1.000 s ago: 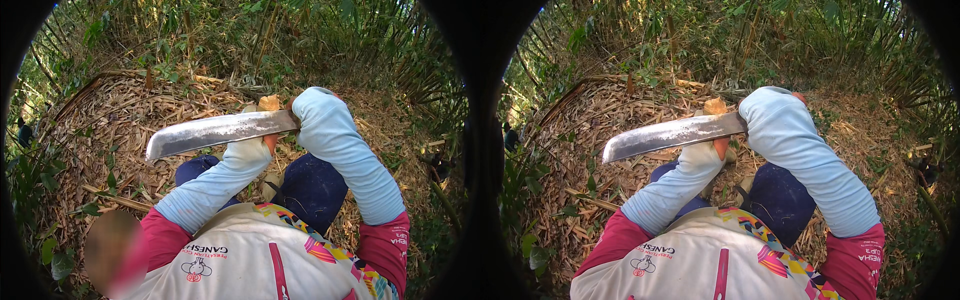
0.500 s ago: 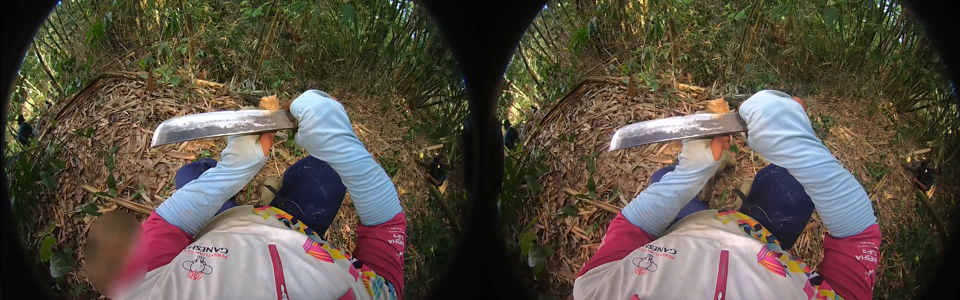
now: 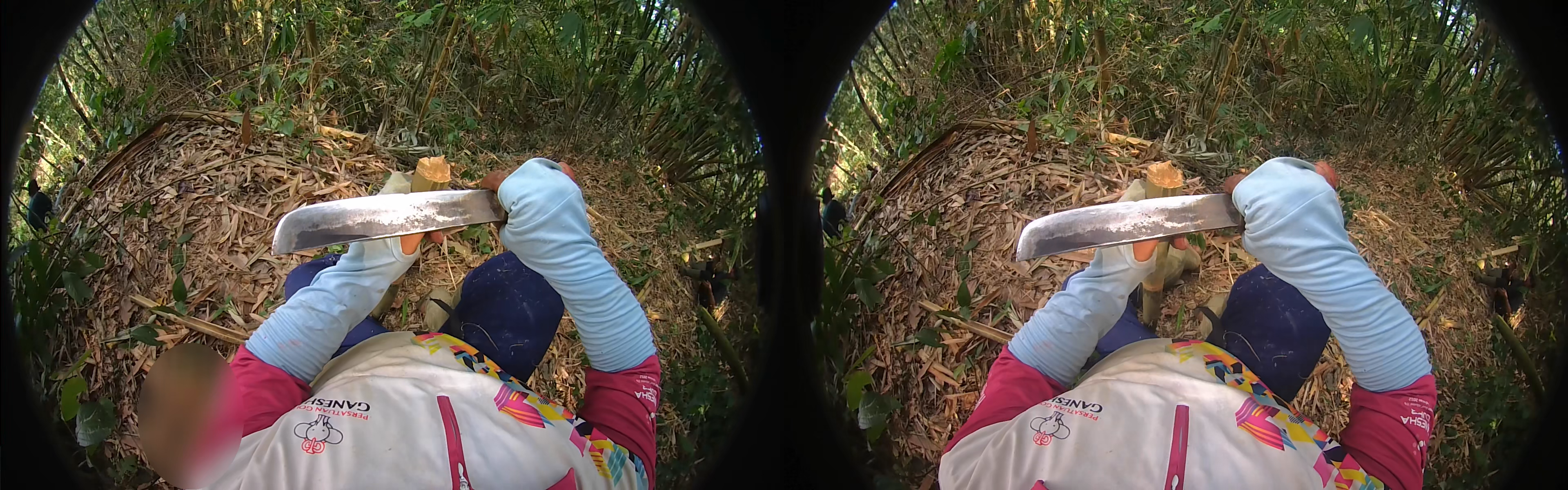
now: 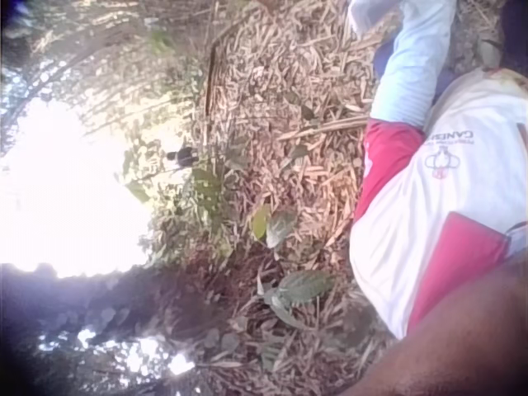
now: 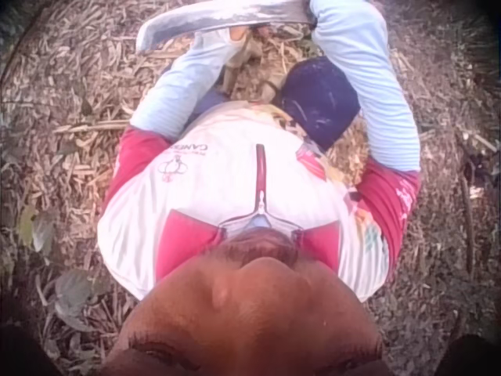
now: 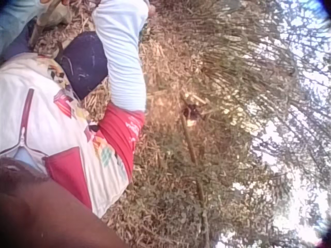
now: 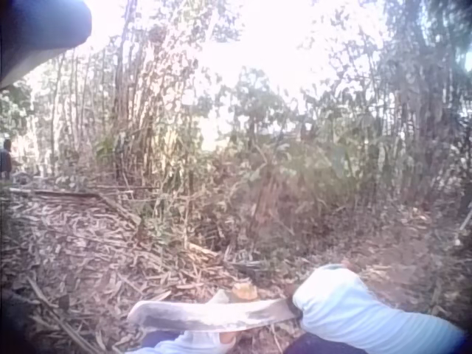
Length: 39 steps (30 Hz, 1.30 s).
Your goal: The person sits on the forest floor and uses a large machete to chop a piece of bamboo into smaller segments. They repeatedly strike the bamboo with the blade, splitting it and separating the pieces.
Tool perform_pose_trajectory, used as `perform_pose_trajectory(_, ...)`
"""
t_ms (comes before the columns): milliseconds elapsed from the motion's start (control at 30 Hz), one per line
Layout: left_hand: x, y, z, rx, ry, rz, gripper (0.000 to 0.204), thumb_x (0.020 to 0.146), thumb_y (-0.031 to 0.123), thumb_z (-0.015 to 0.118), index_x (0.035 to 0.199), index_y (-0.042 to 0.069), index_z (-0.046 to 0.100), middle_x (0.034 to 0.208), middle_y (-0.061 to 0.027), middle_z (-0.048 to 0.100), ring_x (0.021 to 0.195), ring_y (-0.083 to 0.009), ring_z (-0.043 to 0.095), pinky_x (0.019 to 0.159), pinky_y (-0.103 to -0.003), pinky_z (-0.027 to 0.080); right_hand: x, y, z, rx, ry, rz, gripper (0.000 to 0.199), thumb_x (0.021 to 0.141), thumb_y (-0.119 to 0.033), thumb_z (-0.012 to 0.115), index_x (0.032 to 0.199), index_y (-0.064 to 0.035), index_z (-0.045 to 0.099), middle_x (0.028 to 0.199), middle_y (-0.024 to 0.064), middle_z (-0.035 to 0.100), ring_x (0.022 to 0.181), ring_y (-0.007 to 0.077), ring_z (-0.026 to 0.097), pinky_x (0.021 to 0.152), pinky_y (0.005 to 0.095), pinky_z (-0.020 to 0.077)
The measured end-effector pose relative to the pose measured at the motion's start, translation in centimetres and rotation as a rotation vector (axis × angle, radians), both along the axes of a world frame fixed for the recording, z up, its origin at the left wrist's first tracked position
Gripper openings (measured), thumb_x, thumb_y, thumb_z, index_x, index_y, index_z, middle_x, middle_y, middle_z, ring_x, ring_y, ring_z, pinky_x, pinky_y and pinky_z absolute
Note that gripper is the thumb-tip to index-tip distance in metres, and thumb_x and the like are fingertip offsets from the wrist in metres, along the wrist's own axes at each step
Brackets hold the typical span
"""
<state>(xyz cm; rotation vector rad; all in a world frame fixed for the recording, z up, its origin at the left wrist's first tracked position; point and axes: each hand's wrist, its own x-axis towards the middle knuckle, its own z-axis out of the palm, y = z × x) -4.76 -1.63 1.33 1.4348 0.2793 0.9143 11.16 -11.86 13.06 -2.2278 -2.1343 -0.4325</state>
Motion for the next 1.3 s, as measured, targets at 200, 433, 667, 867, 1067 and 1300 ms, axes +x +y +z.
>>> perform_pose_trajectory(200, 0.1, 0.0, -0.3, -0.015, 0.033, 0.016, 0.018, 0.096, 0.021, 0.055, 0.094, 0.004, 0.06, 0.069, -0.004, 0.061, 0.06, -0.0122, 0.059, 0.056, -0.026, 0.047, -0.3, 0.1, -0.1, 0.011, 0.037, 0.014, 0.039, 0.062, -0.008, 0.071, 0.1, -0.0164, 0.072, 0.076, 0.0094, 0.068, 0.076, 0.0297, 0.066, 0.074, 0.0399, 0.0486)
perform_pose_trajectory(433, -0.2, -0.1, 1.1, 0.127, 0.284, 0.03, 0.028, 0.098, 0.025, 0.05, 0.086, 0.003, 0.062, 0.065, -0.0049, 0.059, 0.057, -0.0122, 0.058, 0.052, -0.027, 0.046, 0.2, 0.3, -1.1, 0.063, 0.082, -0.001, 0.042, 0.062, -0.012, 0.074, 0.104, -0.0162, 0.072, 0.077, 0.01, 0.068, 0.077, 0.0297, 0.066, 0.074, 0.041, 0.0485)
perform_pose_trajectory(667, 0.0, 0.0, -0.4, 0.071, 0.267, 0.075, 0.025, 0.099, 0.025, 0.051, 0.093, 0.002, 0.056, 0.068, -0.0045, 0.06, 0.057, -0.0121, 0.058, 0.052, -0.027, 0.046, -0.5, 0.0, -0.4, 0.044, 0.062, -0.013, 0.044, 0.062, -0.01, 0.073, 0.106, -0.0143, 0.071, 0.079, 0.0109, 0.068, 0.078, 0.0306, 0.065, 0.076, 0.0411, 0.0491)
perform_pose_trajectory(867, -0.1, -0.1, 0.2, 0.185, 0.272, 0.089, 0.023, 0.098, 0.024, 0.053, 0.093, 0.001, 0.05, 0.069, -0.0048, 0.06, 0.057, -0.0119, 0.059, 0.053, -0.026, 0.047, 0.7, -0.4, -2.0, 0.152, 0.063, 0.044, 0.045, 0.062, -0.006, 0.073, 0.106, -0.0115, 0.071, 0.08, 0.0127, 0.067, 0.078, 0.0316, 0.064, 0.074, 0.0395, 0.0506)
perform_pose_trajectory(1067, 0.2, -0.1, -0.2, 0.142, 0.283, 0.097, 0.024, 0.097, 0.025, 0.053, 0.091, 0.001, 0.05, 0.066, -0.005, 0.059, 0.057, -0.0136, 0.06, 0.052, -0.027, 0.047, -0.2, -0.4, -0.9, 0.131, 0.05, 0.054, 0.044, 0.061, -0.006, 0.073, 0.104, -0.0104, 0.071, 0.079, 0.0126, 0.067, 0.078, 0.0315, 0.064, 0.072, 0.0394, 0.0511)
perform_pose_trajectory(1300, 0.2, 0.2, -0.3, 0.306, 0.275, 0.155, 0.025, 0.093, 0.026, 0.061, 0.093, 0.001, 0.06, 0.071, -0.0063, 0.061, 0.059, -0.0173, 0.061, 0.06, -0.032, 0.049, -0.9, -0.6, 0.4, 0.0, 0.101, -0.031, 0.044, 0.06, -0.005, 0.074, 0.103, -0.0118, 0.071, 0.081, 0.0137, 0.067, 0.079, 0.0318, 0.064, 0.071, 0.0392, 0.0517)
